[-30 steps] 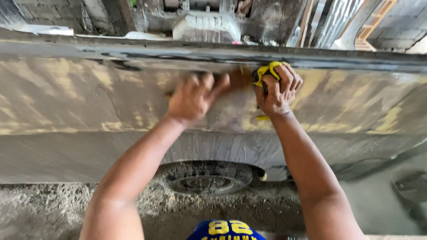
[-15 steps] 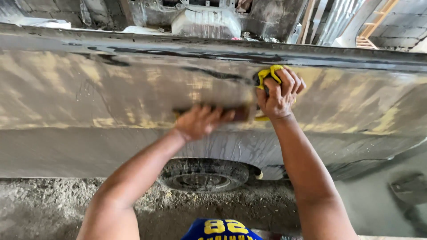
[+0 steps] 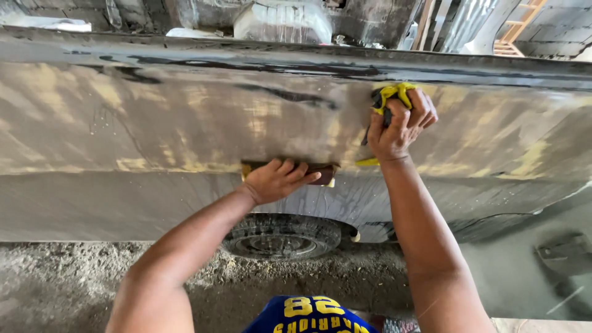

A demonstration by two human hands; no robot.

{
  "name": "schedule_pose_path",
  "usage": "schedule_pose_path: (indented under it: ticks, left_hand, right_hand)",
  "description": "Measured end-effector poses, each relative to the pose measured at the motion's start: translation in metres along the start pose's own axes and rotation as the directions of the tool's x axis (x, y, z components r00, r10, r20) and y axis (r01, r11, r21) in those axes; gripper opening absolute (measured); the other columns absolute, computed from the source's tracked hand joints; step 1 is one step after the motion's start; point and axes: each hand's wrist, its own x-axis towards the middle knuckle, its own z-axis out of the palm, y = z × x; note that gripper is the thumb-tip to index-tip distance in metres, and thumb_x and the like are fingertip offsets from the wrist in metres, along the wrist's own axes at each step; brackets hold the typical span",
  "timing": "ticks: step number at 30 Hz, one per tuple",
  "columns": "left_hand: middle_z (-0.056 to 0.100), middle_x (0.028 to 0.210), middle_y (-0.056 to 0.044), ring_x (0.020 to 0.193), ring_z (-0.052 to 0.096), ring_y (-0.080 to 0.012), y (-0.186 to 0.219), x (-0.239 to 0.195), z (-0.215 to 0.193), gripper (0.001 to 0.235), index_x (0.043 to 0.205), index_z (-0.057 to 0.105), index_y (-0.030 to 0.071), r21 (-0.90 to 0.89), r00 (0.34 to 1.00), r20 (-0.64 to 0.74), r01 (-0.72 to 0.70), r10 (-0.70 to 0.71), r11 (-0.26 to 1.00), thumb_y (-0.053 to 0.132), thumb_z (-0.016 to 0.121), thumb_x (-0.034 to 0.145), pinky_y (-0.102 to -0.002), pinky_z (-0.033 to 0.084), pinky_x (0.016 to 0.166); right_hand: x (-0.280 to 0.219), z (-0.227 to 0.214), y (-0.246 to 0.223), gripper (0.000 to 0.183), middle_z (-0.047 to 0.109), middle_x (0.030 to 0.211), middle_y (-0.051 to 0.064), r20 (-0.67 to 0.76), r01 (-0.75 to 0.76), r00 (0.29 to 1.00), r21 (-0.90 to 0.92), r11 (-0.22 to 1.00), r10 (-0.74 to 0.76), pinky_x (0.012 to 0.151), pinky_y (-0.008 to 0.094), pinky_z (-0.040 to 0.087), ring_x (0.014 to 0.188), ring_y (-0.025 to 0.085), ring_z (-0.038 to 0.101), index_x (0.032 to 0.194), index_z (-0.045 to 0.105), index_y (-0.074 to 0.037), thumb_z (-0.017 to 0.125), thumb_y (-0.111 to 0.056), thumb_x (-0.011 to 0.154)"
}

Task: Sanding the exterior body of a van using a sanding block and water.

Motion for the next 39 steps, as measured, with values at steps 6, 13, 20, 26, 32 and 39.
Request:
schedule_pose_path:
  ticks: [6,13,20,26,32,39]
  left_hand:
    - [0.049,0.137,-0.014,0.1,0.06,-0.0278,-0.113,0.087,-0.106,0.076,0.169,0.006,0.02,-0.001,0.793,-0.498,0.406,-0.352,0.914,0.059,0.035,0.111,-0.035,0.054,0.074]
    - [0.05,0.131,-0.012,0.101,0.059,-0.024,-0.051,0.061,-0.063,0.065,0.167,0.015,0.029,-0.014,0.85,-0.398,0.371,-0.346,0.928,0.025,0.054,0.116,-0.029,0.048,0.069]
    - [0.045,0.152,-0.015,0.107,0.06,-0.0224,-0.034,0.037,-0.04,0.067,0.168,0.013,0.018,0.171,0.997,0.073,0.02,-0.034,0.985,0.028,0.046,0.11,-0.033,0.056,0.082]
    - [0.043,0.144,-0.014,0.092,0.058,-0.0224,-0.109,0.091,-0.115,0.063,0.169,0.013,0.028,-0.002,0.848,-0.149,0.514,-0.509,0.858,0.026,0.049,0.118,-0.034,0.054,0.071]
    - [0.035,0.154,-0.02,0.107,0.057,-0.0284,-0.032,0.053,-0.065,0.073,0.167,0.013,0.026,-0.076,0.949,-0.178,0.252,-0.261,0.965,0.029,0.056,0.109,-0.033,0.054,0.076]
    - [0.041,0.15,-0.015,0.097,0.054,-0.0156,-0.038,0.042,-0.052,0.081,0.166,0.017,0.024,0.292,0.994,0.049,-0.105,0.094,0.951,0.018,0.065,0.101,-0.02,0.049,0.067]
  right_hand:
    - [0.002,-0.002,0.0,0.025,0.051,0.136,0.015,0.009,0.005,1.0,0.035,0.999,-0.005,0.109,0.053,0.035,0.126,0.038,0.05,0.118,0.055,-0.014,0.071,-0.019,0.099]
    - [0.003,-0.008,0.001,0.025,0.052,0.135,0.015,0.019,0.05,0.999,0.033,0.998,-0.05,0.107,0.053,0.036,0.125,0.038,0.05,0.118,0.056,-0.014,0.071,-0.018,0.099]
    - [0.0,-0.007,0.003,0.028,0.051,0.135,0.016,0.025,0.055,0.998,0.038,0.998,-0.056,0.108,0.054,0.035,0.125,0.039,0.05,0.118,0.055,-0.014,0.072,-0.02,0.096]
    - [0.003,-0.008,0.002,0.029,0.051,0.135,0.015,0.043,0.043,0.998,0.043,0.998,-0.045,0.109,0.053,0.035,0.126,0.038,0.05,0.119,0.056,-0.015,0.071,-0.013,0.094]
    - [-0.001,-0.009,0.001,0.027,0.051,0.134,0.015,0.037,0.044,0.998,0.05,0.998,-0.046,0.108,0.054,0.035,0.126,0.038,0.05,0.119,0.056,-0.014,0.072,-0.021,0.098]
    - [0.003,-0.003,0.003,0.028,0.052,0.134,0.015,0.02,0.037,0.999,0.041,0.998,-0.038,0.108,0.054,0.035,0.126,0.039,0.051,0.118,0.056,-0.014,0.072,-0.025,0.098]
